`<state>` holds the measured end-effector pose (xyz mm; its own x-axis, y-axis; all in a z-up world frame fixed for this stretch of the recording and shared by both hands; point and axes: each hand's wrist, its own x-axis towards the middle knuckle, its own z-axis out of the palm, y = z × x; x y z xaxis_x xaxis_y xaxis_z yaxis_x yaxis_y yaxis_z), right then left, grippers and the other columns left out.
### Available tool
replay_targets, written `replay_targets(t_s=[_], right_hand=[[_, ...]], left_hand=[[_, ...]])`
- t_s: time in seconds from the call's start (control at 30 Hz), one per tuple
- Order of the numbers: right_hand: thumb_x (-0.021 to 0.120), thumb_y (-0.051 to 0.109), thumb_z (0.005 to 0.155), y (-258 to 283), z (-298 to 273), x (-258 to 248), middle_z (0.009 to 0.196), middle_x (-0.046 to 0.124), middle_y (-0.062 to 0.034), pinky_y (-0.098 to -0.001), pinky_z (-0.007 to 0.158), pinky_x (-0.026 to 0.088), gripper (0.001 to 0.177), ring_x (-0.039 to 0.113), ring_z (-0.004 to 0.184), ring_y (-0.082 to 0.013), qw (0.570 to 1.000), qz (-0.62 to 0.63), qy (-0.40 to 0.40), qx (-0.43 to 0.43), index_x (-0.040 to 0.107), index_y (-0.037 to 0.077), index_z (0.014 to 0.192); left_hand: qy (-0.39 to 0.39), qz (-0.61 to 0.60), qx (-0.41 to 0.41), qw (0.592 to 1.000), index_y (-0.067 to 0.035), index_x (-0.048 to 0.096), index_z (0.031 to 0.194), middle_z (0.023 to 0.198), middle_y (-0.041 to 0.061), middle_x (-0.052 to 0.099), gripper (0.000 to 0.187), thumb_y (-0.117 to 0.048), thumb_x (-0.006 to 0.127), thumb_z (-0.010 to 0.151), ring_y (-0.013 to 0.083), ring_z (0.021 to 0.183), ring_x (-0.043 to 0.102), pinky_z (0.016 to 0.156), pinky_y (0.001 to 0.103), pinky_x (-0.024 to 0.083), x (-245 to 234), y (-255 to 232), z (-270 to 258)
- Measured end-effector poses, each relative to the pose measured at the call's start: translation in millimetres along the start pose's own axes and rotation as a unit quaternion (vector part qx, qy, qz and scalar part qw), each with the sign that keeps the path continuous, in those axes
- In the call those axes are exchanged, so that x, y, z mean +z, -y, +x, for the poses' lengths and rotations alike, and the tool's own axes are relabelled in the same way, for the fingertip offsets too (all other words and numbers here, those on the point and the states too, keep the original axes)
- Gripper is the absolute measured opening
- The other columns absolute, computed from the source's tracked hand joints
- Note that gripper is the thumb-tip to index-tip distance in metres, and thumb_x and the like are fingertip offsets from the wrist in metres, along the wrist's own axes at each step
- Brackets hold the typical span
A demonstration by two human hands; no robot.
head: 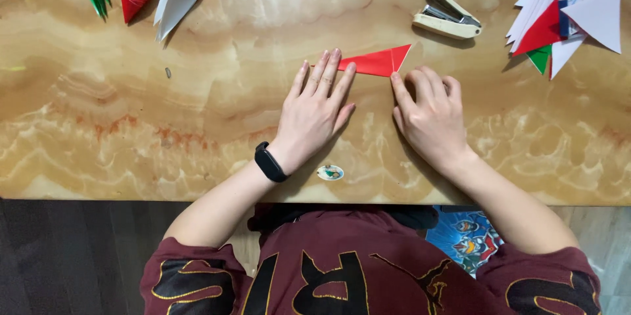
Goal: Folding and stapling colored paper to create decorative craft items.
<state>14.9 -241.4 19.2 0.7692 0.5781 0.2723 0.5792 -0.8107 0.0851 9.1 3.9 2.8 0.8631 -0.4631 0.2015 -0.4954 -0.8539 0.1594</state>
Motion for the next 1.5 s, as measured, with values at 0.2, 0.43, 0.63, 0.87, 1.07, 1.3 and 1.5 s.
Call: replay_targets(t_s=[0.2, 0.43, 0.63, 0.87, 1.07, 1.3, 1.5], right_hand=[[0.065, 0.019, 0.087, 9, 11, -4, 0.109, 0.063, -0.0136, -0.0453, 0.096, 0.042, 0.041, 0.060, 0.118, -0.0310, 0.998, -0.046, 0.025, -0.045, 0.072, 0.001, 0.123], [0.064, 0.016, 0.084, 4, 17, -5, 0.103, 0.062, -0.0158, -0.0488, 0.104, 0.040, 0.042, 0.058, 0.114, -0.0312, 0.996, -0.047, 0.027, -0.063, 0.071, -0.005, 0.119], [0.069, 0.018, 0.081, 3, 16, -2, 0.101, 0.064, -0.0156, -0.0508, 0.106, 0.040, 0.042, 0.059, 0.113, -0.0297, 0.998, -0.023, 0.017, -0.048, 0.073, -0.004, 0.116], [0.068, 0.013, 0.081, -3, 15, -9, 0.097, 0.065, -0.0143, -0.0518, 0.103, 0.041, 0.038, 0.061, 0.109, -0.0298, 0.999, 0.032, -0.019, -0.032, 0.076, -0.002, 0.115], [0.067, 0.011, 0.081, 1, 12, -10, 0.098, 0.065, -0.0135, -0.0520, 0.101, 0.042, 0.038, 0.062, 0.110, -0.0302, 0.998, 0.054, -0.037, -0.017, 0.076, 0.000, 0.116], [0.062, 0.016, 0.086, -1, 2, 17, 0.107, 0.061, -0.0108, -0.0494, 0.102, 0.044, 0.046, 0.060, 0.113, -0.0299, 0.993, 0.090, -0.066, 0.037, 0.068, 0.005, 0.130], [0.068, 0.018, 0.094, -10, 14, 28, 0.114, 0.063, -0.0145, -0.0502, 0.095, 0.046, 0.054, 0.063, 0.109, -0.0335, 0.974, 0.198, -0.089, 0.070, 0.055, 0.004, 0.145]], left_hand=[[-0.013, 0.029, 0.018, 0.999, -0.005, 0.050, 0.154, 0.160, 0.023, 0.042, 0.070, -0.038, 0.072, 0.096, 0.0379, 0.150, 0.039, 0.124, 0.056, 0.026, -2, -28, 17], [0.006, -0.039, 0.052, 0.998, -0.007, 0.049, 0.154, 0.159, 0.016, 0.048, 0.065, -0.045, 0.061, 0.102, 0.0304, 0.152, 0.037, 0.124, 0.053, 0.022, 8, -23, 16], [0.007, 0.004, -0.003, 1.000, -0.007, 0.052, 0.153, 0.154, 0.014, 0.056, 0.063, -0.048, 0.056, 0.104, 0.0280, 0.144, 0.050, 0.121, 0.054, 0.026, -17, 1, -5], [-0.010, 0.081, -0.064, 0.995, -0.012, 0.065, 0.144, 0.144, 0.017, 0.065, 0.055, -0.050, 0.062, 0.104, 0.0331, 0.137, 0.056, 0.121, 0.057, 0.026, -27, 11, -8], [-0.073, 0.145, -0.080, 0.983, -0.004, 0.071, 0.129, 0.146, 0.024, 0.059, 0.053, -0.046, 0.073, 0.098, 0.0367, 0.139, 0.053, 0.119, 0.053, 0.032, -19, 16, 5], [-0.100, 0.016, 0.008, 0.995, -0.007, 0.065, 0.124, 0.129, 0.013, 0.063, 0.058, -0.038, 0.088, 0.079, 0.0318, 0.123, 0.058, 0.106, 0.045, 0.046, 0, -8, 58], [-0.112, 0.025, 0.008, 0.993, -0.017, 0.062, 0.100, 0.103, 0.001, 0.063, 0.045, -0.037, 0.090, 0.072, 0.0220, 0.096, 0.066, 0.080, 0.037, 0.054, 8, 0, 70]])
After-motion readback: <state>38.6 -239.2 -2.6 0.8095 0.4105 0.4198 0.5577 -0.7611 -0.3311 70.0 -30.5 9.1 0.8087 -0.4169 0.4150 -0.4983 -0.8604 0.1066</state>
